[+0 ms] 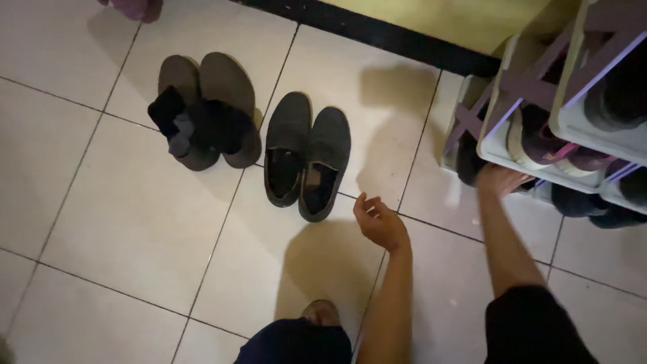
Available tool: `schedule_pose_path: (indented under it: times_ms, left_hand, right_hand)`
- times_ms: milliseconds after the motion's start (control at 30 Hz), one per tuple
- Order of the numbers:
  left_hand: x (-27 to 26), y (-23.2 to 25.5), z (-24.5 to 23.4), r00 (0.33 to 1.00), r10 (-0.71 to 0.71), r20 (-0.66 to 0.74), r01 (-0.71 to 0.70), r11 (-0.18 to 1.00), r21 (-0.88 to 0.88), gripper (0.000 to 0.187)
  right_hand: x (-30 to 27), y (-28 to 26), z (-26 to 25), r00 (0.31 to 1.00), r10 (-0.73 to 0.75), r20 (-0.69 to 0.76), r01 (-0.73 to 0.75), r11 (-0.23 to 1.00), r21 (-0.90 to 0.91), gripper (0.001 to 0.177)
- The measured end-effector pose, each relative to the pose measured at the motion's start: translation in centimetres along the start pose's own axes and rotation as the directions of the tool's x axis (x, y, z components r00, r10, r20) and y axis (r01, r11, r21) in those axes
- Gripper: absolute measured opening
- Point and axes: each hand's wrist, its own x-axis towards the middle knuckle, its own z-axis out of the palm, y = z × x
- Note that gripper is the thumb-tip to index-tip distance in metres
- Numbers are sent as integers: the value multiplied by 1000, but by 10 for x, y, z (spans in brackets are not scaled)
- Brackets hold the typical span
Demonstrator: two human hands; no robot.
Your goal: The person assembles a multi-tier plastic shoe rack and places various shoes and slippers into the slots.
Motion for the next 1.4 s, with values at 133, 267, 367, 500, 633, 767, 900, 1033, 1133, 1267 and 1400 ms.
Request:
schedule_pose_path:
  times_ms: [133,267,367,500,633,767,900,1033,1133,1267,1400]
  left_hand:
    - [-8,38,0,994,107,16,-103,980,-168,33]
    - [-12,93,-30,993,49,106,-36,992,-124,31]
    - [-6,117,-37,989,142,35,-132,969,-207,31]
    - [4,126,-43,980,192,-44,-193,890,-414,35]
    - [11,132,-49,991,125,-51,-134,874,-467,35]
    - [10,139,-55,995,99,-29,-101,890,-444,38]
    - [10,156,-59,993,116,-3,-103,868,-486,36]
    - [-18,157,-67,993,105,55,-62,854,-517,35]
    - [-39,164,-66,989,118,88,-49,829,-557,35]
    - [-67,172,-62,978,159,139,-40,785,-618,34]
    - [-103,165,-58,954,215,207,-33,766,-642,33]
  right_hand:
    - [-81,-82,33,955,-282,97,221,887,405,64]
    - [-162,-186,39,696,-565,443,307,792,528,61]
    - [-181,-230,15,549,-616,565,384,787,483,58]
    - [-165,-266,-31,497,-697,516,524,716,461,55]
    - [-142,-290,-108,453,-835,313,780,541,314,52]
    - [-138,-301,-209,233,-970,67,893,187,-409,50]
    - [-139,-323,-273,123,-990,70,576,14,-818,47]
    - [-143,-305,-291,143,-980,137,450,-58,-891,45]
    - [-132,-276,-285,249,-959,137,689,76,-721,40]
    - [-113,-230,-273,584,-775,243,556,600,575,27]
    - [-107,-158,-304,345,-607,716,501,764,406,69]
